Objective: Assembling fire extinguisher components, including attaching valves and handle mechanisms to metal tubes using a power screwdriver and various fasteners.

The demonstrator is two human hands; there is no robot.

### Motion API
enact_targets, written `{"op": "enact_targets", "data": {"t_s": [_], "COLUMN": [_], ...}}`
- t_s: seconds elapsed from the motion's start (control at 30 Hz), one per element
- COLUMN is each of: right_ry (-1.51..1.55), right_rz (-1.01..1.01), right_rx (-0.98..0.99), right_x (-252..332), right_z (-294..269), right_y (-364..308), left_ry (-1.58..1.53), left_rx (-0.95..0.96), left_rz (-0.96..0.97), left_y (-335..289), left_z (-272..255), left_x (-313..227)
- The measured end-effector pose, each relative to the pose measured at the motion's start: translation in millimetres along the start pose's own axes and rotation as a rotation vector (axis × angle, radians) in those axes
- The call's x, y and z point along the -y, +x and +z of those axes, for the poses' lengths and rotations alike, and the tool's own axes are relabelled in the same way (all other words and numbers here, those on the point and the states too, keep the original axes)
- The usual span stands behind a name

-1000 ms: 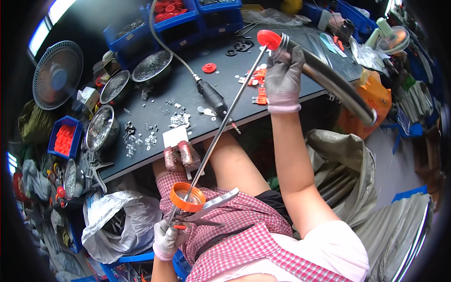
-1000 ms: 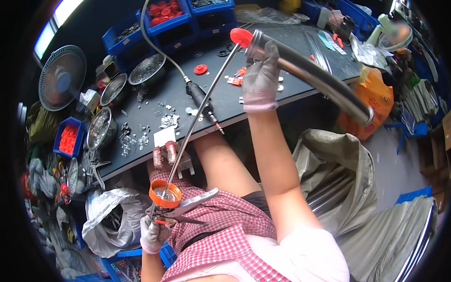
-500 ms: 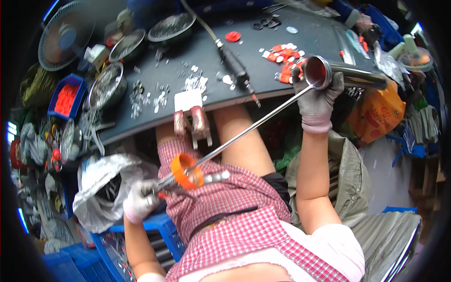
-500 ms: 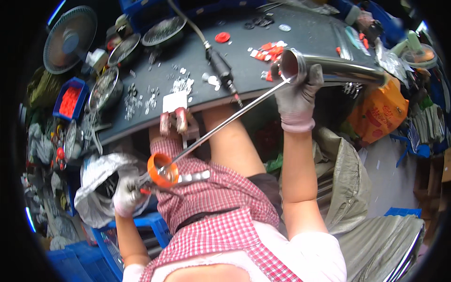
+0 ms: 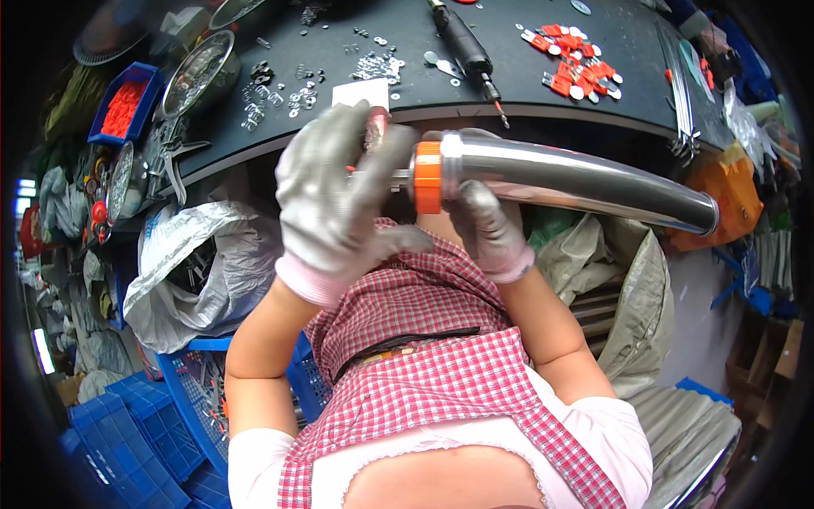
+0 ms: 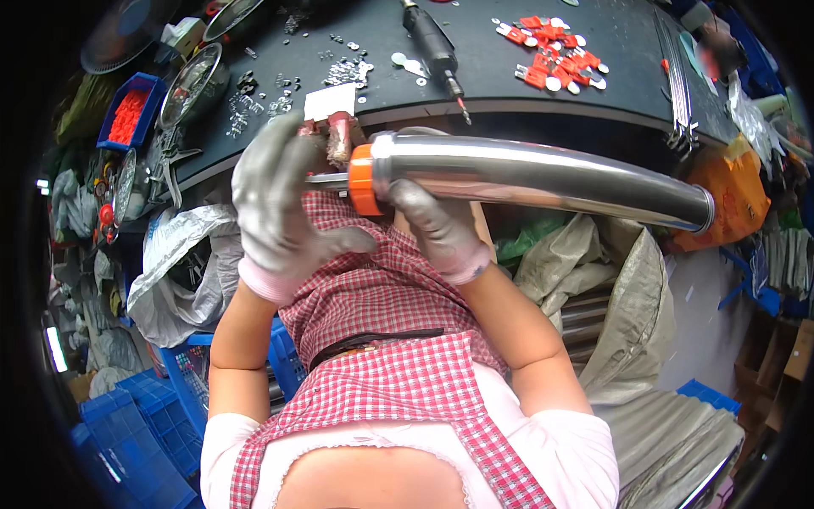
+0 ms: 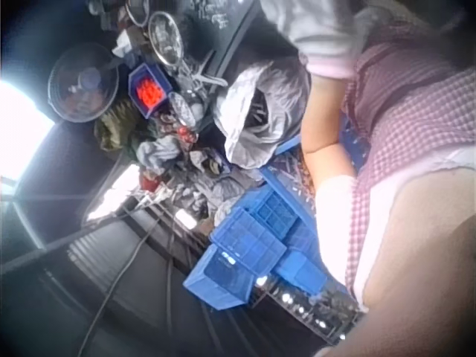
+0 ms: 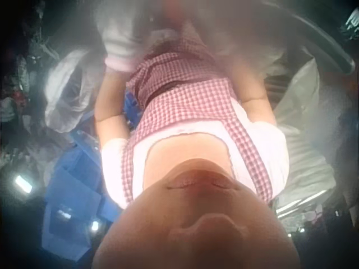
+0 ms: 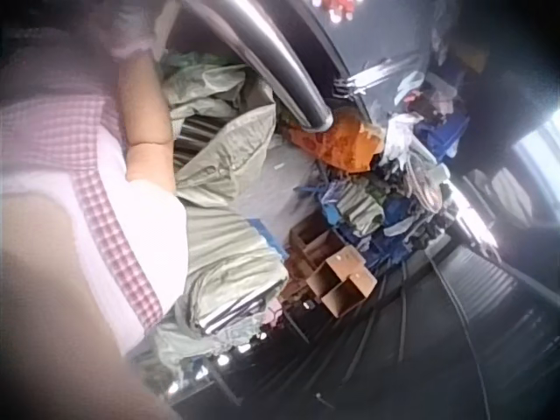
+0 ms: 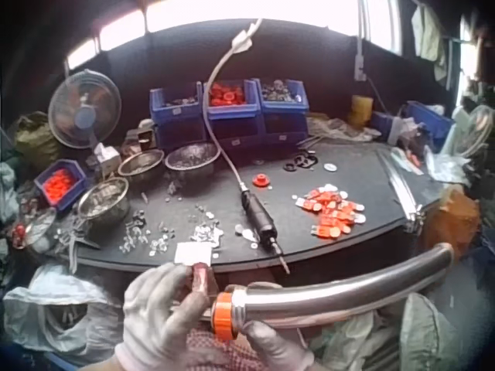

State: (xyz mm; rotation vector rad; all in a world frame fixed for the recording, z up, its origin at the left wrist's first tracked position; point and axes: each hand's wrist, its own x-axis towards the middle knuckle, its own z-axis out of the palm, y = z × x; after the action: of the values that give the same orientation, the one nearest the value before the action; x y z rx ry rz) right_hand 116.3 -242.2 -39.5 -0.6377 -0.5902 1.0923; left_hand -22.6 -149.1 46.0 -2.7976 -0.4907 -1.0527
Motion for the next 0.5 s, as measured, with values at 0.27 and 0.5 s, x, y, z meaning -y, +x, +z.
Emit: {"op": "enact_targets", "data": {"t_s": [0.27, 0.5], "right_ry": [-0.170, -0.111], "right_rz": [0.138, 0.000], "right_rx": [0.052, -0.012], "right_x": [22.0, 18.1], "right_z": [-6.7, -8.0], "right_y": [-15.7, -25.1], "left_ry": [-0.429, -0.615], "left_rx": [0.436, 0.594], "left_rz": [-0.305, -0.415], "left_y": [9.7, 13.4], "left_z": [22.4, 27.5], "left_x": [-19.1, -29.6]}}
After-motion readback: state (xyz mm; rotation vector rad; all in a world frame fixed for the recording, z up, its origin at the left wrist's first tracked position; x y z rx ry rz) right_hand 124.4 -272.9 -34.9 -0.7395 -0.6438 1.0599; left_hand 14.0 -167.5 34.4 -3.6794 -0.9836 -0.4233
